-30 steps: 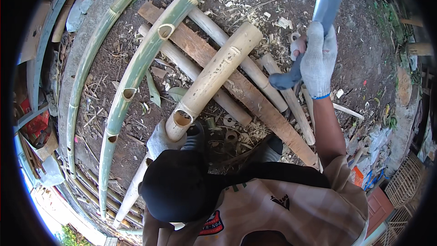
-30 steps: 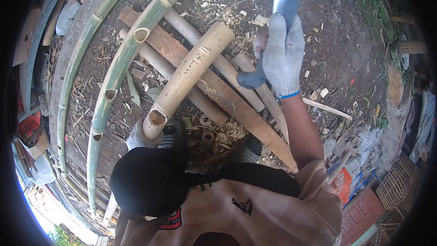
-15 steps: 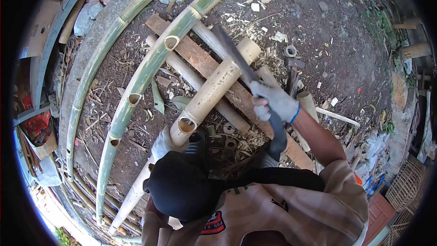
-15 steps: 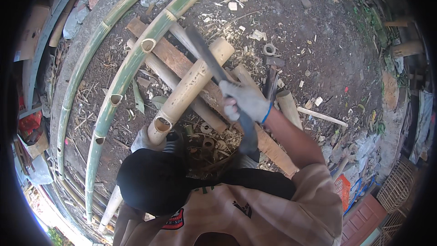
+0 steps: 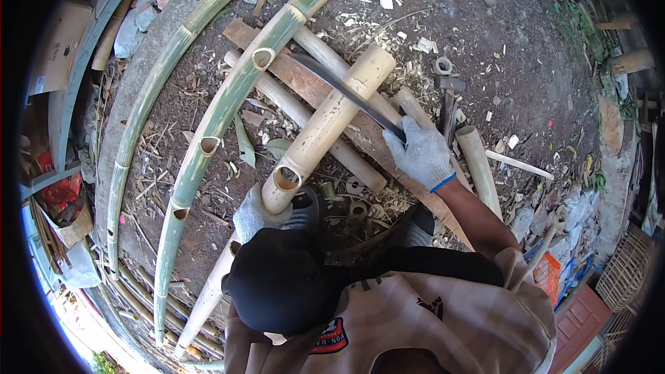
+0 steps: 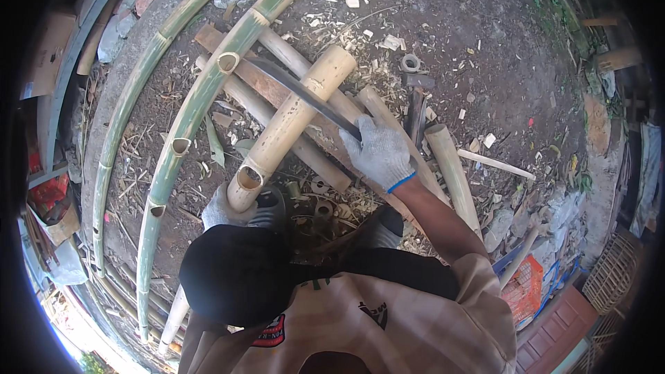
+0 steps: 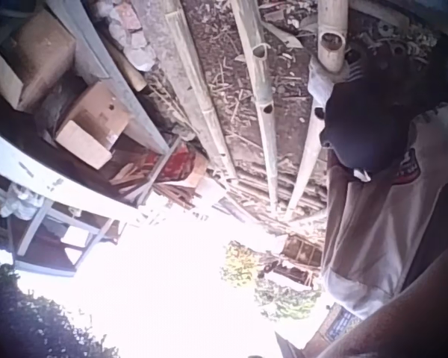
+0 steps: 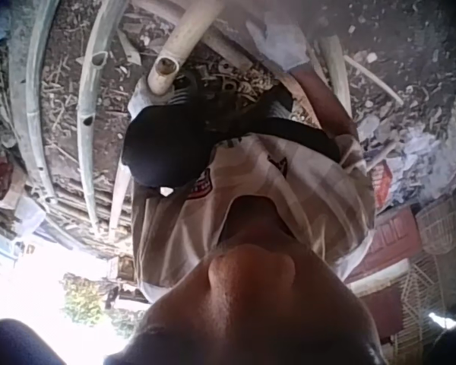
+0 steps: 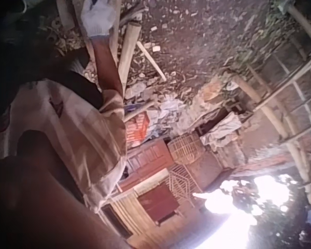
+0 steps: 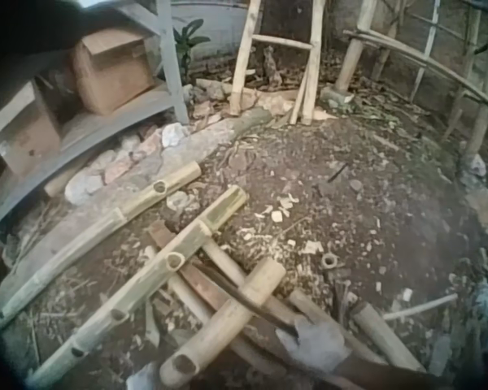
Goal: The person carves holes into bamboo poles using a machete while holding the poles by hand on a wooden support.
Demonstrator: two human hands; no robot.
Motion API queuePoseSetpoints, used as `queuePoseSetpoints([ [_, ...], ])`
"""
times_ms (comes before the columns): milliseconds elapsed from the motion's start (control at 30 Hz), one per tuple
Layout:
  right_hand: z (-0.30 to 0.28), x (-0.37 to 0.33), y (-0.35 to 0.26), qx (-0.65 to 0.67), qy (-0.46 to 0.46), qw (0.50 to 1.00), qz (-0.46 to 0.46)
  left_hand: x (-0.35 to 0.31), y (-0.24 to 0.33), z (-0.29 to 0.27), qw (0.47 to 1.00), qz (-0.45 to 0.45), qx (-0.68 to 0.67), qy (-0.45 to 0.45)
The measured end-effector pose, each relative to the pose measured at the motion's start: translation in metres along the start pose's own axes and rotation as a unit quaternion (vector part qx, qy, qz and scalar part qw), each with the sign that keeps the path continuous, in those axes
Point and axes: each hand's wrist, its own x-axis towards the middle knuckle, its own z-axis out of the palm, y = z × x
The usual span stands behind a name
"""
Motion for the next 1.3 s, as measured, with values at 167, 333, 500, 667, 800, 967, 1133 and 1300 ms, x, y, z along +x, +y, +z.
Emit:
queuePoseSetpoints([
  [167, 0.005, -0.014, 0.005, 0.063, -0.033, 0.997, 0.010, 0.000, 0.001, -0.003, 1.000, -0.007, 0.006, -0.002],
  [333, -0.023, -0.010, -0.022, 0.043, -0.120, 0.987, 0.102, 0.002, -0.003, 0.003, 1.000, 0.012, 0.006, 0.025],
  [500, -0.028, -0.018, -0.042, 0.081, 0.007, 0.981, -0.175, 0.004, -0.003, -0.002, 1.000, 0.007, -0.015, -0.018],
  [667, 0.005, 0.006, 0.000, -0.022, -0.064, 0.997, -0.039, 0.002, -0.004, 0.006, 0.999, 0.008, -0.012, 0.030],
  [800, -0.023, -0.019, -0.052, 0.063, -0.035, 0.987, -0.141, 0.002, -0.005, 0.003, 1.000, 0.002, 0.003, -0.010],
  [967, -0.002, 0.010, -0.010, 0.032, -0.049, 0.993, -0.100, 0.006, -0.003, 0.002, 0.999, 0.011, -0.044, -0.029],
  [1133, -0.013, -0.011, -0.039, 0.076, -0.060, 0.988, -0.119, 0.007, -0.009, 0.007, 1.000, 0.011, 0.008, -0.009],
  [1300, -0.004, 0.020, -0.013, 0.042, -0.112, 0.993, 0.027, 0.007, 0.004, -0.002, 1.000, -0.010, 0.002, -0.014],
])
